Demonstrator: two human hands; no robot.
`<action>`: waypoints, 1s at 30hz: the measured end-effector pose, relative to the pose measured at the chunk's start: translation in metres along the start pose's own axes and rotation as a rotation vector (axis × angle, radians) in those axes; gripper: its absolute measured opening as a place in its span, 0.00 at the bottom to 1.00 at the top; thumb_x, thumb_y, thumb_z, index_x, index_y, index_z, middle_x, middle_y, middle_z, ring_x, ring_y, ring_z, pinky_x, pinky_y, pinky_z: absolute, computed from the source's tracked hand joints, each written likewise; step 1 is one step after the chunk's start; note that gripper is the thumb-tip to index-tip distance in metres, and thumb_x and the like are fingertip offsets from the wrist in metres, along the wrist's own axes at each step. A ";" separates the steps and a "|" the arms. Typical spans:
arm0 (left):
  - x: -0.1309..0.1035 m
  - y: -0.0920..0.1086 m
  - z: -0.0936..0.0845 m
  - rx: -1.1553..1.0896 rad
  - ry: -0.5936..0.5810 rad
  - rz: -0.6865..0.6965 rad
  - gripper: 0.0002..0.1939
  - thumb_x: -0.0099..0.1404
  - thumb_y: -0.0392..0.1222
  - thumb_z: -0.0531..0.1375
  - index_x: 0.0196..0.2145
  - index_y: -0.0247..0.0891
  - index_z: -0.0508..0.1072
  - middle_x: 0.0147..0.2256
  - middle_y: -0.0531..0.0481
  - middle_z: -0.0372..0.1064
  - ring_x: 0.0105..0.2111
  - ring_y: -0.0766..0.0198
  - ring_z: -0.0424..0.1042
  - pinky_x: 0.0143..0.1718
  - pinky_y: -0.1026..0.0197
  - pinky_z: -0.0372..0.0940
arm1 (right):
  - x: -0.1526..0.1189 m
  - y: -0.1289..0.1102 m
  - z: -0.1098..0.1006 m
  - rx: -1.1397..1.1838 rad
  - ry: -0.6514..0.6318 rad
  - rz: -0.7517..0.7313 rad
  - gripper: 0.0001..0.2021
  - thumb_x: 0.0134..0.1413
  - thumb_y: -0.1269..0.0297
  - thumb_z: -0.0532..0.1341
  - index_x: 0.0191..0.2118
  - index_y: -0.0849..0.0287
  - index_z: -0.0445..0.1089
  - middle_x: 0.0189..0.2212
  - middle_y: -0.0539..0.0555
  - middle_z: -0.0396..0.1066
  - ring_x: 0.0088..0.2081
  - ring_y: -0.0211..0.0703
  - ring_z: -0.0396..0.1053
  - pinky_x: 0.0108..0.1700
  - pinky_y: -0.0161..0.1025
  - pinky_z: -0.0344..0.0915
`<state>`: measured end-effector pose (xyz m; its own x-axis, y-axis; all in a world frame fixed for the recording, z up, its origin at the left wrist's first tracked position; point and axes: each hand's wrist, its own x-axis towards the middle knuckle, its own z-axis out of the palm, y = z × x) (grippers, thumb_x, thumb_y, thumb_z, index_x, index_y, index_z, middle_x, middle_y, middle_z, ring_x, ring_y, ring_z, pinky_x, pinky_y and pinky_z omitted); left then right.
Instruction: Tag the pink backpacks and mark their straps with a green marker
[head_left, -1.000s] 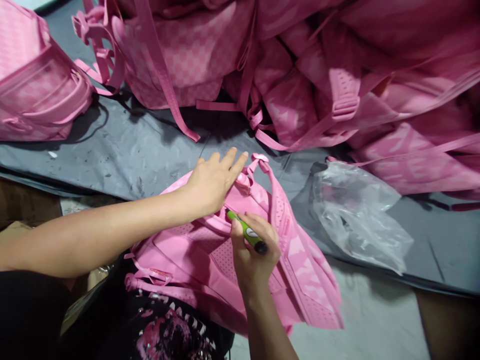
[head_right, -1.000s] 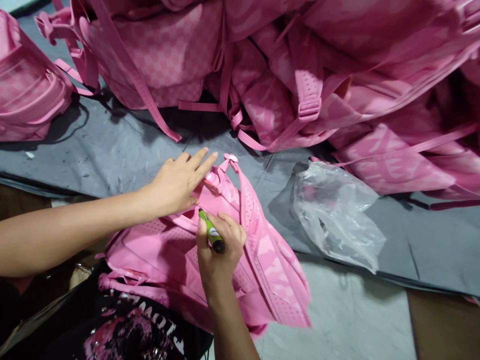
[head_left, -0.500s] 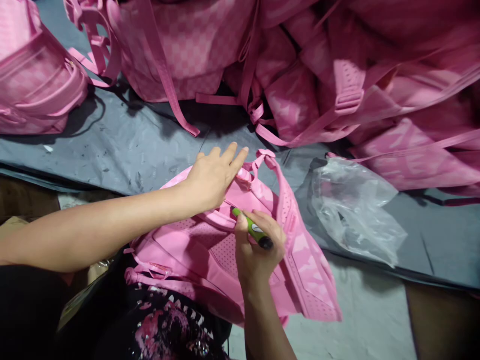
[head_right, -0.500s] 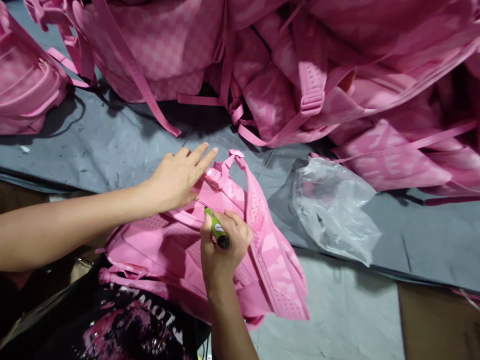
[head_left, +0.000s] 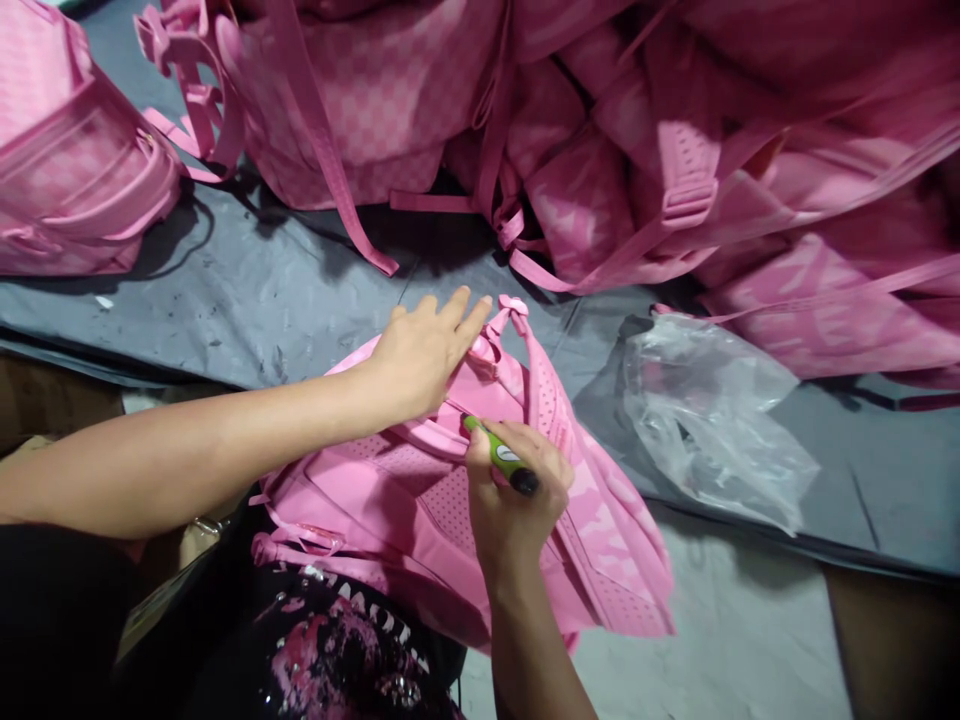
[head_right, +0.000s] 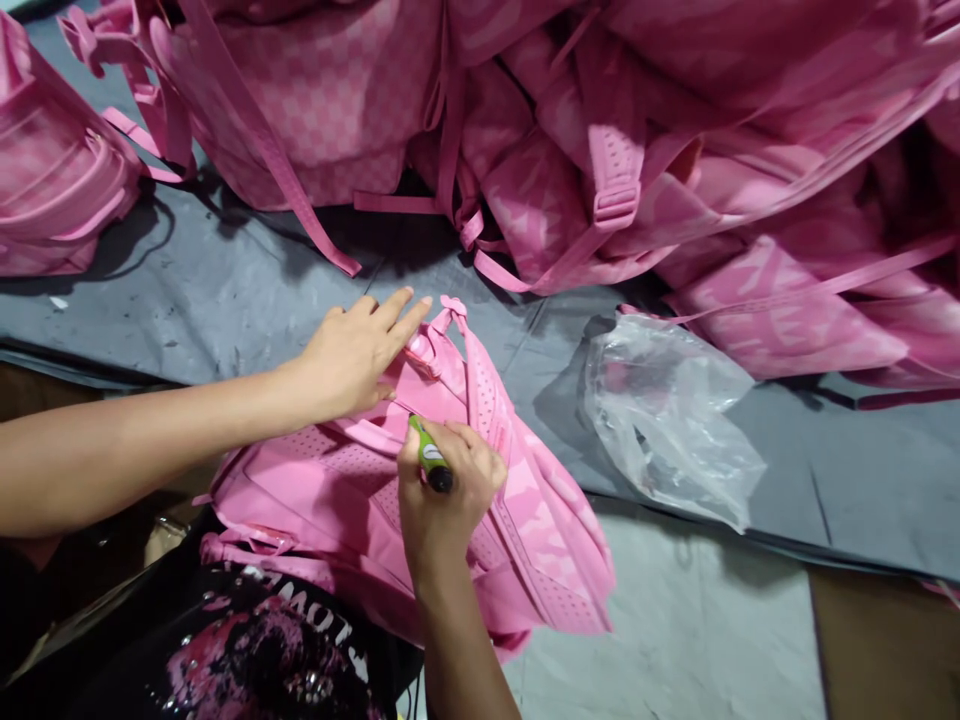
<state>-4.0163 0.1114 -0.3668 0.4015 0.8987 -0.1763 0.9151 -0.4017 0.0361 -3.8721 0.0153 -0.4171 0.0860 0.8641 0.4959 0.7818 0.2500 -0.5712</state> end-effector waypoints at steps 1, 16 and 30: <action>0.000 0.000 0.000 -0.002 0.004 0.001 0.50 0.61 0.44 0.63 0.71 0.36 0.37 0.70 0.39 0.38 0.56 0.47 0.59 0.50 0.50 0.65 | 0.001 0.000 -0.001 0.025 -0.032 0.008 0.03 0.57 0.65 0.64 0.36 0.56 0.76 0.32 0.52 0.77 0.39 0.48 0.74 0.46 0.49 0.66; -0.002 0.001 -0.004 0.011 -0.016 0.001 0.50 0.61 0.45 0.62 0.71 0.38 0.36 0.70 0.38 0.38 0.56 0.46 0.58 0.52 0.48 0.64 | 0.001 0.000 -0.003 0.059 -0.099 0.019 0.04 0.58 0.66 0.62 0.35 0.57 0.75 0.33 0.50 0.78 0.38 0.45 0.75 0.45 0.45 0.61; -0.024 -0.013 -0.010 0.131 -0.136 0.026 0.64 0.53 0.43 0.70 0.70 0.47 0.27 0.69 0.30 0.36 0.56 0.40 0.61 0.44 0.52 0.69 | -0.008 -0.010 0.011 0.252 -0.075 0.069 0.05 0.58 0.65 0.63 0.40 0.55 0.76 0.37 0.51 0.78 0.40 0.44 0.74 0.49 0.46 0.56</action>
<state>-4.0379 0.0967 -0.3529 0.4081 0.8591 -0.3089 0.8879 -0.4521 -0.0844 -3.8875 0.0110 -0.4224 0.0803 0.9106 0.4055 0.5969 0.2819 -0.7512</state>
